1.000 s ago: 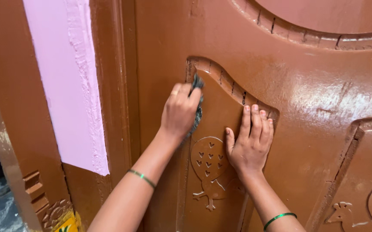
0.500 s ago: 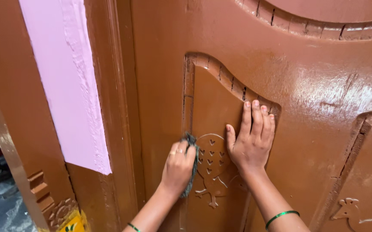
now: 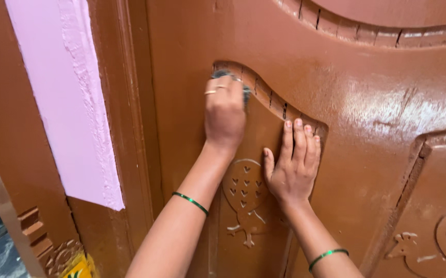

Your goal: The person wipes the wooden door and its frame with a cloth, cleaning along the edges, grooves, and carved patterns.

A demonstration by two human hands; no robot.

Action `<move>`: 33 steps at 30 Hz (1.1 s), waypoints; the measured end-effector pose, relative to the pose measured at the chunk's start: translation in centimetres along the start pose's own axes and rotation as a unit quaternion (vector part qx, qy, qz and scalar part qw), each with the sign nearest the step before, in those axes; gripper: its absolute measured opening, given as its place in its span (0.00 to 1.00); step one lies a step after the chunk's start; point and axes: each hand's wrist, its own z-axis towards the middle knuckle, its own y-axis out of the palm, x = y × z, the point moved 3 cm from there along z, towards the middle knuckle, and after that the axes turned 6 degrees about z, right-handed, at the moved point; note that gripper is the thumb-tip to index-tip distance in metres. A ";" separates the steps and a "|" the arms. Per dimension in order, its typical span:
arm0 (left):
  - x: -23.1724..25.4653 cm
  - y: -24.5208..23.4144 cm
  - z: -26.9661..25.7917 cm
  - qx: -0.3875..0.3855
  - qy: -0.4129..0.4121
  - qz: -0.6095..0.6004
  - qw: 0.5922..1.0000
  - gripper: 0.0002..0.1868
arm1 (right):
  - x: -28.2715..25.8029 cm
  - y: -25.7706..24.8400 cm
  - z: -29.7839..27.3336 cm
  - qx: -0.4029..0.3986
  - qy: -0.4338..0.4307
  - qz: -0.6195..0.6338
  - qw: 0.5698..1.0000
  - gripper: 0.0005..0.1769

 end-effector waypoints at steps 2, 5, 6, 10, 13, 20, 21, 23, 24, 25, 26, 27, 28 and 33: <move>3.6 0.7 -1.4 -0.115 0.174 0.073 0.975 0.05 | 0.3 0.1 -0.6 -0.009 0.004 0.007 1.000 0.38; 5.8 0.7 -1.3 -0.161 0.288 0.030 0.943 0.05 | 0.6 -0.3 -0.5 0.007 -0.008 0.039 0.999 0.38; 6.1 0.0 -1.1 -0.102 0.293 -0.065 0.949 0.06 | 0.8 -0.8 -0.7 -0.022 -0.008 0.062 0.998 0.39; 4.0 -0.8 0.9 -0.078 0.134 -0.047 0.987 0.09 | 4.3 -3.6 1.1 -0.117 -0.123 -0.008 0.985 0.39; 3.6 -0.2 0.3 0.021 -0.098 -0.017 0.995 0.10 | 8.0 -5.7 2.9 -0.115 -0.126 -0.007 0.985 0.35; 11.1 -0.2 -4.5 -0.051 0.095 -0.099 0.989 0.04 | 9.1 -5.4 1.1 -0.071 -0.061 0.001 0.996 0.31; 11.8 -0.3 -4.8 -0.093 0.177 -0.135 0.970 0.04 | 9.1 -5.4 0.9 -0.063 -0.067 0.003 0.996 0.31; 12.2 0.0 -4.0 -0.121 0.193 -0.100 0.969 0.04 | 9.2 -5.5 0.8 -0.054 -0.070 0.004 0.996 0.31; 12.2 0.3 -3.5 -0.146 0.207 -0.065 0.965 0.03 | 9.1 -5.4 0.9 -0.055 -0.066 0.009 0.996 0.31; 12.3 0.4 -3.0 -0.149 0.205 -0.066 0.965 0.03 | 9.1 -5.5 0.9 -0.061 -0.064 0.013 0.996 0.30; 11.9 0.5 -2.4 -0.115 0.142 -0.065 0.981 0.04 | 9.1 -5.5 0.8 -0.065 -0.063 0.014 0.996 0.30; 11.7 0.4 -2.0 -0.078 0.082 -0.065 0.991 0.05 | 9.1 -5.6 0.8 -0.066 -0.062 0.018 0.996 0.30; 12.1 0.1 -2.3 -0.081 0.083 -0.067 0.991 0.05 | 9.0 -5.6 0.9 -0.068 -0.060 0.022 0.996 0.30; 13.7 -1.6 -5.4 -0.082 0.228 0.029 0.970 0.09 | 8.9 -5.6 1.0 -0.072 -0.056 0.027 0.995 0.29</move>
